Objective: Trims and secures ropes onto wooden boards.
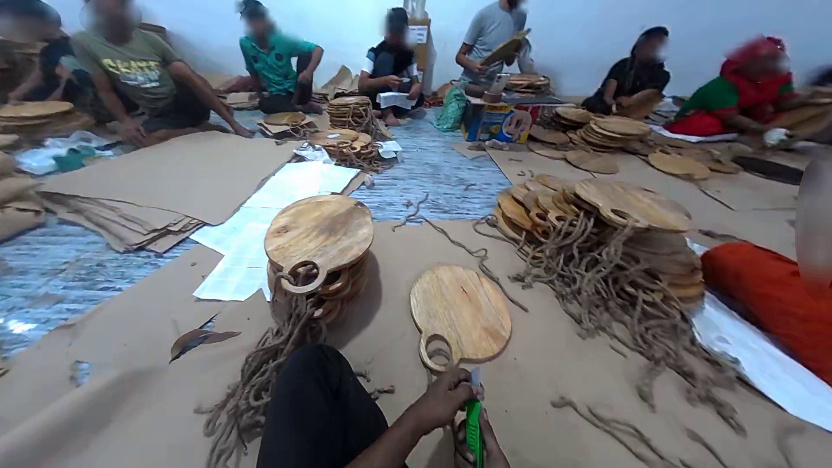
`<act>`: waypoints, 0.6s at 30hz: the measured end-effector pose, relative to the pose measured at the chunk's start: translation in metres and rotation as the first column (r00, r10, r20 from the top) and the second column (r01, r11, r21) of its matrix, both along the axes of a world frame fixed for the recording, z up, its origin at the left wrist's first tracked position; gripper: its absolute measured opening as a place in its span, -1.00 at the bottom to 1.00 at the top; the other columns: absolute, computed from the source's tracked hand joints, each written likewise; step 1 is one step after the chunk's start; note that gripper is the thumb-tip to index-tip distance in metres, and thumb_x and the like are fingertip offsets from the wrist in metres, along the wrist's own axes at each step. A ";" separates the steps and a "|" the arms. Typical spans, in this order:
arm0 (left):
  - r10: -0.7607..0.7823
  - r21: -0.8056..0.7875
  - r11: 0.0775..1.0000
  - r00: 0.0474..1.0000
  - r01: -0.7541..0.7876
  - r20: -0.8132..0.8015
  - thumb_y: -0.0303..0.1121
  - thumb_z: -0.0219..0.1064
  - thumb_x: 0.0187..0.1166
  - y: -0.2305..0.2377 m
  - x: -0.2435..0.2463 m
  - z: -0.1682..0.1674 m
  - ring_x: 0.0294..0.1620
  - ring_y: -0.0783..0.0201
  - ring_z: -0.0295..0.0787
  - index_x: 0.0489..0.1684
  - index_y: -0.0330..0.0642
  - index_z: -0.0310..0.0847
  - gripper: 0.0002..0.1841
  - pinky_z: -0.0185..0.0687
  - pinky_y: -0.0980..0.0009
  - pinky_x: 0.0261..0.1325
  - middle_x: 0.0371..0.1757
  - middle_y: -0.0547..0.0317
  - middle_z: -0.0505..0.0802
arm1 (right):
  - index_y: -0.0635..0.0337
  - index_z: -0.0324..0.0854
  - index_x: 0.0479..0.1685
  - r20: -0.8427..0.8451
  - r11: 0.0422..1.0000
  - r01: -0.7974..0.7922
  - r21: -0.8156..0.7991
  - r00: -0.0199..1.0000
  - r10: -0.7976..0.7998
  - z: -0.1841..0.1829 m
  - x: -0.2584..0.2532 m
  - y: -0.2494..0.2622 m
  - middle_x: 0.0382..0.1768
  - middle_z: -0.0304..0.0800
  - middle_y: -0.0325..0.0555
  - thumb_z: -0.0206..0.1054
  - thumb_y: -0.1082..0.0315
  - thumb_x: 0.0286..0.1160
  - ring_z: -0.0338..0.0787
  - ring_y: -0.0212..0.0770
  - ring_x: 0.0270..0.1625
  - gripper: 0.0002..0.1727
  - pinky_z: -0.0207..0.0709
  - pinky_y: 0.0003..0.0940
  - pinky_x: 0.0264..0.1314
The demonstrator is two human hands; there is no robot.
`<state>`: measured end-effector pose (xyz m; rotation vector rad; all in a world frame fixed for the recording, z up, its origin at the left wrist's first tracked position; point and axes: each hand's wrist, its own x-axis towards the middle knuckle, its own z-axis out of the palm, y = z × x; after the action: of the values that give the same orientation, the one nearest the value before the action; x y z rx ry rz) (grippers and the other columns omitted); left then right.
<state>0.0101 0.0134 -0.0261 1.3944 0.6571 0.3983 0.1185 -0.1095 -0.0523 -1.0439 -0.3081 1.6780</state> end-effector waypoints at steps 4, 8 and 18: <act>0.052 0.017 0.999 0.996 -0.051 -0.066 -0.27 -0.05 0.79 -0.004 -0.001 0.007 -0.28 0.33 0.62 0.25 -0.42 0.54 -0.60 0.60 0.33 -0.15 -0.14 0.04 0.72 | 0.11 0.48 -0.34 0.028 0.994 0.081 -0.068 0.996 -0.079 0.009 -0.014 0.005 -0.76 0.38 -0.34 -0.39 -0.22 0.87 0.34 -0.45 -0.82 -0.28 0.29 -0.57 -0.79; 0.133 0.069 0.989 0.988 -0.128 -0.078 -0.19 -0.20 0.90 -0.009 -0.001 0.009 -0.40 0.38 0.55 -0.01 -0.34 0.66 -0.50 0.52 0.38 -0.26 -0.30 0.16 0.72 | 0.12 0.45 -0.34 0.028 0.994 0.066 -0.087 0.998 -0.064 0.019 -0.022 0.004 -0.72 0.36 -0.35 -0.40 -0.17 0.89 0.31 -0.46 -0.80 -0.31 0.26 -0.60 -0.77; 0.342 0.318 0.916 0.893 -0.246 -0.293 -0.16 -0.19 0.86 -0.004 -0.008 0.005 -0.32 0.13 0.76 -0.29 -0.33 0.73 -0.43 0.69 0.02 -0.07 -0.43 0.04 0.78 | 0.04 0.39 -0.48 0.068 0.972 0.178 -0.157 0.983 -0.169 0.031 -0.061 0.014 -0.78 0.27 -0.37 -0.28 -0.16 0.90 0.27 -0.46 -0.80 -0.37 0.24 -0.58 -0.74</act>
<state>0.0017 0.0098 -0.0207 1.6503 1.1484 0.5074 0.0577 -0.0953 -0.0217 -1.2032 -0.1120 1.5378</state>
